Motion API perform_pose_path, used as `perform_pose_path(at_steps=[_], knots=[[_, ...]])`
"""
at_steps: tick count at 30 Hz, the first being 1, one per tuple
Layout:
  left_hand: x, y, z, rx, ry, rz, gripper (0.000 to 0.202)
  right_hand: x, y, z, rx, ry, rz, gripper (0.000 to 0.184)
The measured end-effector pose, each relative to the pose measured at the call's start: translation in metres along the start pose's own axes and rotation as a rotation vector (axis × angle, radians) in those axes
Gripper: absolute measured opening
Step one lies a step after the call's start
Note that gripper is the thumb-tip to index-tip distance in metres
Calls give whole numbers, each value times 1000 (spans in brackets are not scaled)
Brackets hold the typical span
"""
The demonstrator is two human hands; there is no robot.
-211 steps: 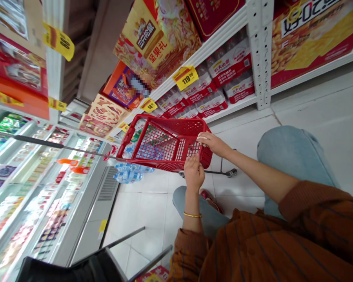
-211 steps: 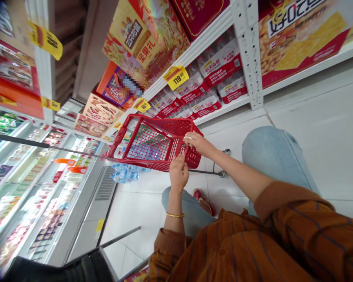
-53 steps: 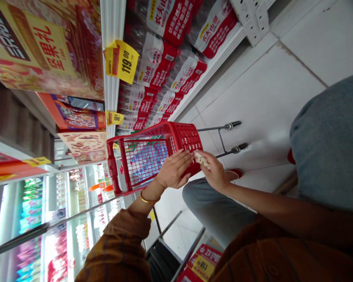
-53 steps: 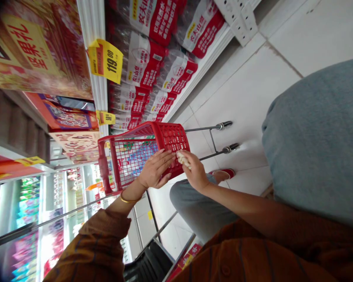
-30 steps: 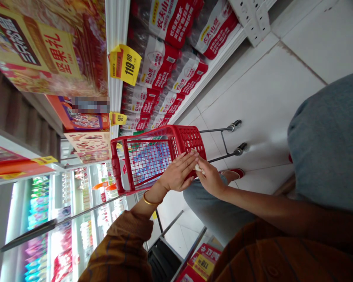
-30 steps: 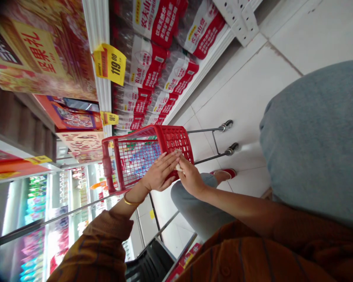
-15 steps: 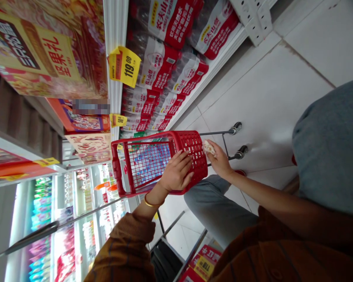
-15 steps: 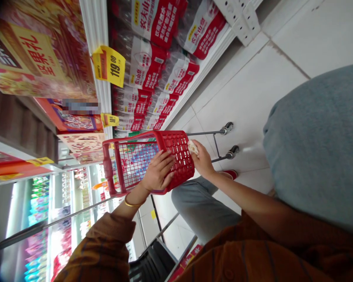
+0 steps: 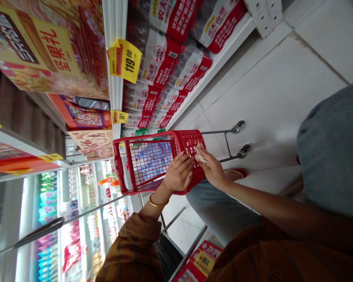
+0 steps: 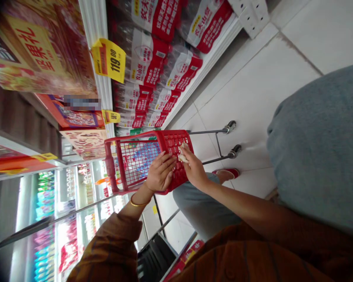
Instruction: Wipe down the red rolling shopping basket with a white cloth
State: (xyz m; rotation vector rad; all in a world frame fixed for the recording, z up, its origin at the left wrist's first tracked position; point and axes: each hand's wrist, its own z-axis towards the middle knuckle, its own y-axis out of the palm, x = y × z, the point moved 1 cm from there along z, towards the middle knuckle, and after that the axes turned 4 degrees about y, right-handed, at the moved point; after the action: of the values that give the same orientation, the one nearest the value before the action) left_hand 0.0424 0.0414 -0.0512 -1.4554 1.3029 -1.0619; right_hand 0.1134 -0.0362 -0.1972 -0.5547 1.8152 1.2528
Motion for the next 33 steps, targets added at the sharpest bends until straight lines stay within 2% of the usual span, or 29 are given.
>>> perform_pose_path(at_steps=[4,10,14,16,19,23,27,33], knots=[[2,1,-1,23,-4,-2,34,-13,2,-2,-21,-28,24,54],[7,3,-1,77,-20,-25,33,-27,-3,1,14,-83,50,50],[12,2,2,63,-24,-42,33,-12,-15,20,171,-43,-16,44],[14,0,4,46,-54,-42,36,1,-20,31,203,-7,-46,45],[15,-2,5,18,-122,-35,42,17,-20,39,103,5,-72,49],[15,0,3,-5,-140,-61,43,19,-14,34,14,-1,-67,55],[15,2,-1,9,-145,-96,43,11,-9,29,10,-18,-64,55],[15,5,-3,37,-148,-94,41,-14,-1,18,-65,-139,-56,52]])
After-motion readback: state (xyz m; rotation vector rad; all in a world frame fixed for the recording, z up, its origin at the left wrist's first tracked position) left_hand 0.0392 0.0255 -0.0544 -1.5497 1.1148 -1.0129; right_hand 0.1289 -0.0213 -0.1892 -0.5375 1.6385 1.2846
